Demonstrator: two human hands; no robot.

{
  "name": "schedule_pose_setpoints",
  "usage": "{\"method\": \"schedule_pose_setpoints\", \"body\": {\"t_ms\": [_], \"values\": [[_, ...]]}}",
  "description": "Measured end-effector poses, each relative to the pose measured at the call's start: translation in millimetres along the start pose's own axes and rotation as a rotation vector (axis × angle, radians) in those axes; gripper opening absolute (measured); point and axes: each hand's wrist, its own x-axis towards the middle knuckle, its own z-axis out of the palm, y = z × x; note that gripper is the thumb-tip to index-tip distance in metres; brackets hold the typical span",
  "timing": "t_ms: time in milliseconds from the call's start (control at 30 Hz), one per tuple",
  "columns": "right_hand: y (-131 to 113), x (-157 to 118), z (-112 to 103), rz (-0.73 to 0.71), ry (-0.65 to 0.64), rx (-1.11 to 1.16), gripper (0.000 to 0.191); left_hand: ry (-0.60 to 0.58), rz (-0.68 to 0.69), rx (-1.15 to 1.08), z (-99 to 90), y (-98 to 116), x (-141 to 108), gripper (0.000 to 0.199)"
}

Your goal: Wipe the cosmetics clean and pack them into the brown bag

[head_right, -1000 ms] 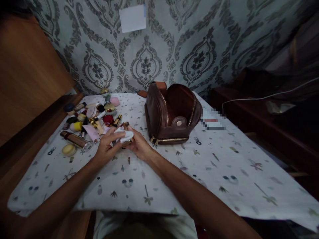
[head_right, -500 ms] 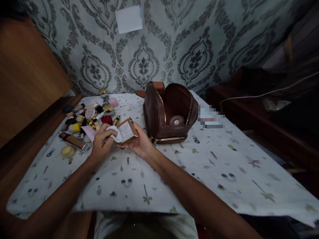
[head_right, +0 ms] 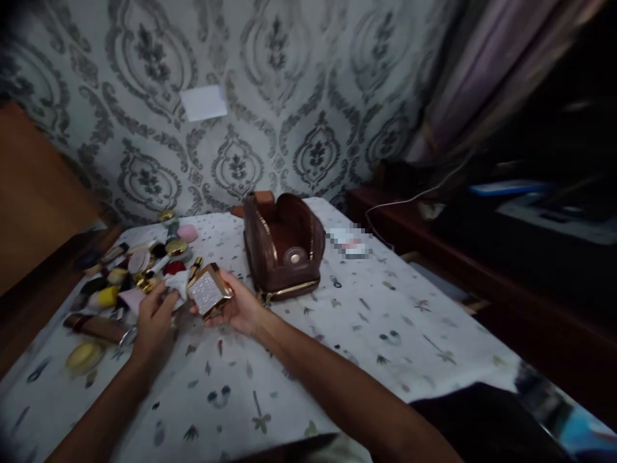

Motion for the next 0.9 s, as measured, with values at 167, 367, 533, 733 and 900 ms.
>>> {"method": "schedule_pose_setpoints", "body": {"t_ms": [167,367,533,733,900], "values": [[-5,5,-9,-0.100,-0.073,-0.004,0.056,-0.021,0.018,0.098,3.0,-10,1,0.027],[-13,3,-7,-0.085,-0.120,0.048,0.062,-0.087,0.224,0.365,6.9,-32,4,0.037],[-25,-7,6,-0.086,-0.123,0.136,0.059,-0.147,0.360,0.458,8.8,-32,3,0.035],[-55,-28,24,-0.192,-0.187,0.195,0.062,-0.156,0.373,0.563,9.4,-34,0,0.040],[-94,-54,29,-0.295,-0.214,0.163,0.062,-0.141,0.368,0.626,5.4,-46,1,0.045]]}}
